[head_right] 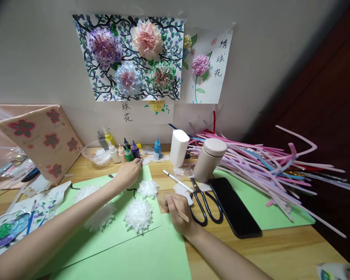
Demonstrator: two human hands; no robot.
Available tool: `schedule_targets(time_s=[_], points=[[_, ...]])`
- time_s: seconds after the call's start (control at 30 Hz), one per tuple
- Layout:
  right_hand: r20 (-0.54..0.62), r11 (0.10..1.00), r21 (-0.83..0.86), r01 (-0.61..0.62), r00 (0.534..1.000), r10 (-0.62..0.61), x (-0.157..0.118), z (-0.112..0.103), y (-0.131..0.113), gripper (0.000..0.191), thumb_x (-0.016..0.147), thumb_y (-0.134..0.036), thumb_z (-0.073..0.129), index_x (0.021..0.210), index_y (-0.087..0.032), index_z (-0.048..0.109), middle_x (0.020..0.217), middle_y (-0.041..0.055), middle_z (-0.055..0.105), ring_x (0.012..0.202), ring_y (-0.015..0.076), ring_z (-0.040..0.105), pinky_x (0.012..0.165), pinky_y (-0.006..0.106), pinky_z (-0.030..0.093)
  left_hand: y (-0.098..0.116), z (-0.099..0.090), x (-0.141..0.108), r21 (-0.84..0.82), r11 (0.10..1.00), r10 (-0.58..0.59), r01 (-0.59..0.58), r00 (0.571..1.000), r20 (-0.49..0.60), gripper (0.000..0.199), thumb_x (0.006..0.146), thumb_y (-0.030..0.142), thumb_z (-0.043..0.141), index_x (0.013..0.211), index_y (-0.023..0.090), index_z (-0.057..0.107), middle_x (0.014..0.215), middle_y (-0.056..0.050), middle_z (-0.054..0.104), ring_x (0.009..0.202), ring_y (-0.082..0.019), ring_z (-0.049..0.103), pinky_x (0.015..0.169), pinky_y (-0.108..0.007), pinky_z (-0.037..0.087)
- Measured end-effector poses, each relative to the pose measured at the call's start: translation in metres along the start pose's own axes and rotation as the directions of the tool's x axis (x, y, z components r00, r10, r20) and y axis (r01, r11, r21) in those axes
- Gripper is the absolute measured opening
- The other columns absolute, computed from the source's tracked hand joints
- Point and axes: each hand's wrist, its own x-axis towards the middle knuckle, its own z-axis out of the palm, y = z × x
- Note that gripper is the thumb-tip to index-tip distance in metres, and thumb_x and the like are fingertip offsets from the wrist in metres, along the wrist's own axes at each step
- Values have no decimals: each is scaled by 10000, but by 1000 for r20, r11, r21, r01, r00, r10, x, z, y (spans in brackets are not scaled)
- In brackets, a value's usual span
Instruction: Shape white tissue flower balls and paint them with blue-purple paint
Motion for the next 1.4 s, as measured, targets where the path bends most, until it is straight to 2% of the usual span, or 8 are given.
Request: schedule_targets(time_s=[0.1, 0.17, 0.33, 0.6, 0.9, 1.1, 1.23, 1.4], points=[[-11, 1000, 3, -16, 1000, 16, 0, 0, 0, 446, 925, -316, 201, 536, -193, 379, 507, -20, 392, 477, 107, 386, 532, 254, 335, -3, -8, -7, -57, 998, -22, 16, 995, -96, 302, 838, 102, 317, 1040, 90, 541, 1046, -133, 573, 846, -210, 588, 688, -304, 446], [-19, 999, 9, -38, 999, 38, 0, 0, 0, 454, 925, -328, 202, 532, -193, 382, 504, -18, 397, 474, 108, 387, 525, 256, 333, -3, -15, -16, -214, 977, -55, 9, 976, -211, 293, 857, 164, 345, 1084, 140, 527, 1104, -100, 565, 859, -188, 586, 718, -296, 446], [-46, 996, 42, -80, 996, 82, 0, 0, 2, 461, 927, -341, 210, 536, -189, 398, 507, -13, 401, 488, 110, 405, 516, 257, 327, 5, -36, -40, -600, 797, -182, -70, 919, -349, 142, 810, 253, 490, 890, 197, 593, 913, -26, 638, 725, -134, 567, 707, -266, 442], [-2, 998, 47, -51, 999, 51, 1, -1, 1, 483, 927, -358, 204, 518, -189, 399, 489, -14, 409, 473, 107, 392, 525, 261, 325, 16, -40, -51, -844, 536, -264, -3, 949, -171, 194, 777, 277, 536, 941, 191, 594, 875, -13, 664, 752, -127, 594, 678, -231, 438], [254, 998, -51, -28, 966, 40, 4, 1, -3, 441, 931, -316, 211, 572, -183, 430, 543, -10, 448, 529, 109, 444, 586, 250, 349, 14, -36, -50, -899, 421, -196, 121, 980, 40, 127, 716, 259, 589, 769, 171, 663, 787, -26, 696, 720, -153, 622, 651, -236, 458], [219, 996, -52, -73, 972, 83, 7, 3, -3, 434, 934, -333, 227, 602, -182, 462, 565, -8, 471, 556, 112, 467, 592, 247, 365, 23, -32, -53, -879, 460, -65, 126, 992, 108, 135, 722, 277, 576, 728, 187, 676, 741, -5, 693, 695, -144, 608, 645, -231, 441], [162, 979, 47, -199, 969, 189, 10, 1, -4, 446, 936, -361, 231, 614, -176, 478, 537, -17, 475, 510, 100, 457, 544, 234, 368, 34, -23, -54, -785, 613, 13, 94, 992, 129, 115, 709, 287, 598, 727, 218, 687, 760, 8, 691, 693, -152, 580, 644, -247, 412], [95, 966, 66, -248, 966, 242, 9, -1, -2, 460, 930, -386, 242, 590, -176, 471, 526, -21, 459, 508, 98, 444, 528, 232, 351, 44, -16, -51, -617, 786, 43, -41, 999, -11, 92, 742, 249, 595, 742, 224, 684, 781, -13, 667, 771, -175, 540, 689, -276, 369]])
